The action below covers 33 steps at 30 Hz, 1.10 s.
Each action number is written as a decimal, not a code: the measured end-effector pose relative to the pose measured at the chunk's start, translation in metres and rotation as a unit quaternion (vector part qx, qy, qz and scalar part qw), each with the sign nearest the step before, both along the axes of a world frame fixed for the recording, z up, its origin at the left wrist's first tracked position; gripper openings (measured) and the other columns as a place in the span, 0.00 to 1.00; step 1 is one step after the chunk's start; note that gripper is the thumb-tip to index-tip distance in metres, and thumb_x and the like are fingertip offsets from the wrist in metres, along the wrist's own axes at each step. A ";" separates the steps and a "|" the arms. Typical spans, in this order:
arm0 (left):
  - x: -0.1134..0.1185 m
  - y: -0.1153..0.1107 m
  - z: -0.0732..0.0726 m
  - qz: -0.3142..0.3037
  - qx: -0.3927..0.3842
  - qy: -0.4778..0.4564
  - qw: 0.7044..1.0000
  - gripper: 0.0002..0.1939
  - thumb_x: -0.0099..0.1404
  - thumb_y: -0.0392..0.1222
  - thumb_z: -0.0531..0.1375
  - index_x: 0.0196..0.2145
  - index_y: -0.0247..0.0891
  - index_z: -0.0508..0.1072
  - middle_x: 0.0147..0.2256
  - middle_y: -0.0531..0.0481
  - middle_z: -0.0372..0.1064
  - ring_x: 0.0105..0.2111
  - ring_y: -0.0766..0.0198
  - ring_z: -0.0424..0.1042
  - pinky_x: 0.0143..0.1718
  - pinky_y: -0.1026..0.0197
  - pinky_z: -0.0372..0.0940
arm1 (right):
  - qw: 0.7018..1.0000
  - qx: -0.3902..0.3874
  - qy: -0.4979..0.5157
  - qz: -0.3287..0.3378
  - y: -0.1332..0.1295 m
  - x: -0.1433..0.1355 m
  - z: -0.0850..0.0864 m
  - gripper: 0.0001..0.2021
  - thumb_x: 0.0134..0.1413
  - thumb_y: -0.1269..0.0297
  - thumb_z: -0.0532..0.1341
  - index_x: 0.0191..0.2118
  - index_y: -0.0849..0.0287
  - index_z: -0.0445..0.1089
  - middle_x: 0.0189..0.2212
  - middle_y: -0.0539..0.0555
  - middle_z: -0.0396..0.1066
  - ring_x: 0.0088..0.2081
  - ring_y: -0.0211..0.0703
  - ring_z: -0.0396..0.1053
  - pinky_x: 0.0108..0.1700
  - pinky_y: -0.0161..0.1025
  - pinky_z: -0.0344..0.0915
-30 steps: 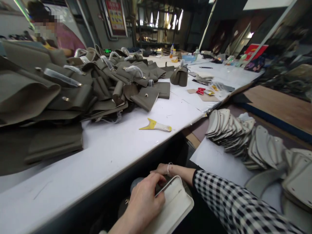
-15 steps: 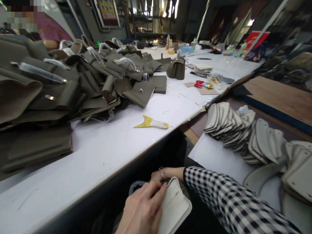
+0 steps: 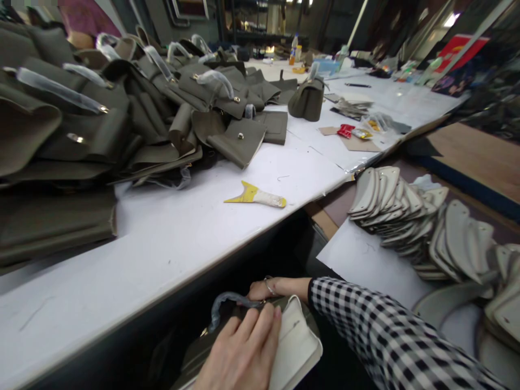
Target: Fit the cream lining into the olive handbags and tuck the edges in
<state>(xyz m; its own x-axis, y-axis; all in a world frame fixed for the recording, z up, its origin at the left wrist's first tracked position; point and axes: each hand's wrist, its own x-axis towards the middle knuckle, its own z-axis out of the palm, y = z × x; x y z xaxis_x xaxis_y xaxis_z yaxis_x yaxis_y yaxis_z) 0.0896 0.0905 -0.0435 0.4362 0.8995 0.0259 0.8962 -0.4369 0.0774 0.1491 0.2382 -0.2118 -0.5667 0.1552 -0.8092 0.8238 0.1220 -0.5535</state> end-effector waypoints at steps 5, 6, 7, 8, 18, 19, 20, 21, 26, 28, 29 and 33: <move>0.010 0.006 0.008 0.011 -0.019 0.053 0.998 0.22 0.68 0.32 0.45 0.55 0.31 0.69 0.53 0.39 0.69 0.45 0.54 0.69 0.40 0.55 0.66 | 0.997 0.014 -0.027 0.071 -0.005 0.002 -0.003 0.17 0.56 0.53 0.65 0.28 0.63 0.71 0.28 0.52 0.73 0.38 0.44 0.73 0.48 0.47 0.68; 0.012 0.007 0.009 0.012 -0.036 0.054 0.998 0.22 0.68 0.32 0.45 0.55 0.31 0.70 0.54 0.39 0.68 0.46 0.54 0.69 0.42 0.55 0.65 | 0.997 0.018 -0.026 0.074 -0.006 0.003 -0.002 0.17 0.56 0.53 0.65 0.27 0.63 0.71 0.28 0.52 0.73 0.38 0.44 0.73 0.48 0.47 0.68; 0.013 0.009 0.011 0.012 -0.053 0.052 0.997 0.22 0.67 0.32 0.46 0.55 0.31 0.70 0.54 0.39 0.68 0.46 0.54 0.68 0.43 0.55 0.65 | 0.997 0.021 -0.025 0.074 -0.004 0.004 0.000 0.17 0.57 0.53 0.65 0.27 0.63 0.70 0.28 0.52 0.73 0.38 0.44 0.73 0.48 0.47 0.68; 0.014 0.010 0.014 0.013 -0.064 0.046 0.997 0.22 0.67 0.32 0.46 0.54 0.31 0.70 0.54 0.38 0.68 0.46 0.54 0.68 0.43 0.55 0.65 | 0.997 0.025 -0.022 0.071 -0.002 0.005 0.004 0.17 0.58 0.53 0.64 0.28 0.63 0.70 0.28 0.51 0.73 0.38 0.43 0.73 0.47 0.46 0.68; 0.023 -0.003 0.020 0.086 -0.073 -0.042 0.993 0.19 0.61 0.32 0.53 0.49 0.27 0.69 0.45 0.37 0.67 0.42 0.51 0.67 0.43 0.51 0.65 | 0.990 0.096 0.091 -0.057 0.023 -0.006 0.121 0.25 0.71 0.50 0.42 0.41 0.63 0.69 0.32 0.52 0.73 0.29 0.35 0.72 0.33 0.35 0.70; 0.025 -0.004 0.019 0.096 -0.067 -0.049 0.992 0.20 0.60 0.31 0.53 0.50 0.27 0.69 0.45 0.36 0.67 0.44 0.50 0.67 0.46 0.50 0.65 | 0.989 0.098 0.096 -0.049 0.014 -0.006 0.130 0.26 0.71 0.51 0.42 0.39 0.63 0.70 0.30 0.52 0.73 0.28 0.35 0.71 0.32 0.34 0.69; 0.027 -0.006 0.020 0.106 -0.055 -0.056 0.991 0.21 0.60 0.29 0.52 0.51 0.27 0.68 0.47 0.35 0.67 0.47 0.49 0.66 0.48 0.49 0.64 | 0.989 0.104 0.097 -0.038 0.005 -0.006 0.136 0.26 0.70 0.51 0.43 0.36 0.63 0.71 0.29 0.52 0.73 0.28 0.35 0.71 0.32 0.33 0.68; 0.028 -0.008 0.022 0.115 -0.041 -0.065 0.990 0.23 0.60 0.28 0.51 0.53 0.27 0.67 0.49 0.34 0.66 0.50 0.47 0.65 0.51 0.49 0.63 | 0.988 0.115 0.097 -0.025 -0.003 -0.006 0.140 0.26 0.69 0.51 0.45 0.33 0.62 0.72 0.28 0.53 0.73 0.28 0.35 0.71 0.32 0.32 0.67; 0.013 -0.021 0.043 0.144 -0.067 -0.233 0.959 0.18 0.62 0.30 0.51 0.47 0.33 0.72 0.50 0.40 0.70 0.51 0.53 0.67 0.53 0.55 0.62 | 0.974 0.204 0.083 0.049 -0.022 -0.004 0.149 0.26 0.65 0.49 0.50 0.26 0.61 0.75 0.26 0.56 0.74 0.31 0.43 0.71 0.34 0.36 0.62; -0.009 -0.026 0.046 0.199 -0.095 -0.354 0.909 0.14 0.66 0.34 0.49 0.39 0.38 0.75 0.43 0.46 0.74 0.43 0.59 0.71 0.48 0.60 0.63 | 0.964 0.238 0.090 0.077 -0.023 -0.004 0.153 0.28 0.65 0.47 0.48 0.28 0.60 0.76 0.27 0.56 0.74 0.32 0.45 0.70 0.35 0.37 0.61; -0.023 -0.029 0.044 0.243 -0.110 -0.403 0.875 0.14 0.68 0.38 0.49 0.37 0.39 0.75 0.39 0.48 0.75 0.39 0.61 0.72 0.45 0.62 0.63 | 0.958 0.253 0.096 0.091 -0.024 -0.004 0.155 0.29 0.66 0.47 0.47 0.28 0.60 0.76 0.27 0.56 0.74 0.32 0.45 0.70 0.35 0.37 0.60; -0.083 -0.046 -0.001 0.421 -0.213 -0.456 0.755 0.23 0.67 0.57 0.49 0.36 0.37 0.75 0.32 0.49 0.73 0.35 0.58 0.69 0.37 0.60 0.61 | 0.935 0.298 0.124 0.148 -0.031 -0.004 0.160 0.32 0.67 0.46 0.43 0.27 0.59 0.75 0.26 0.56 0.74 0.30 0.44 0.69 0.33 0.37 0.56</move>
<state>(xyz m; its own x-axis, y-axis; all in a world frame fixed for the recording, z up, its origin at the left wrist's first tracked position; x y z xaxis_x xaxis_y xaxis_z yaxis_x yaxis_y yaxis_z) 0.0065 0.0440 -0.0442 -0.3187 0.8600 -0.3986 0.3317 0.4951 0.8030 0.1448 0.2069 -0.0519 -0.8149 0.3437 -0.4667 0.5606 0.6719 -0.4840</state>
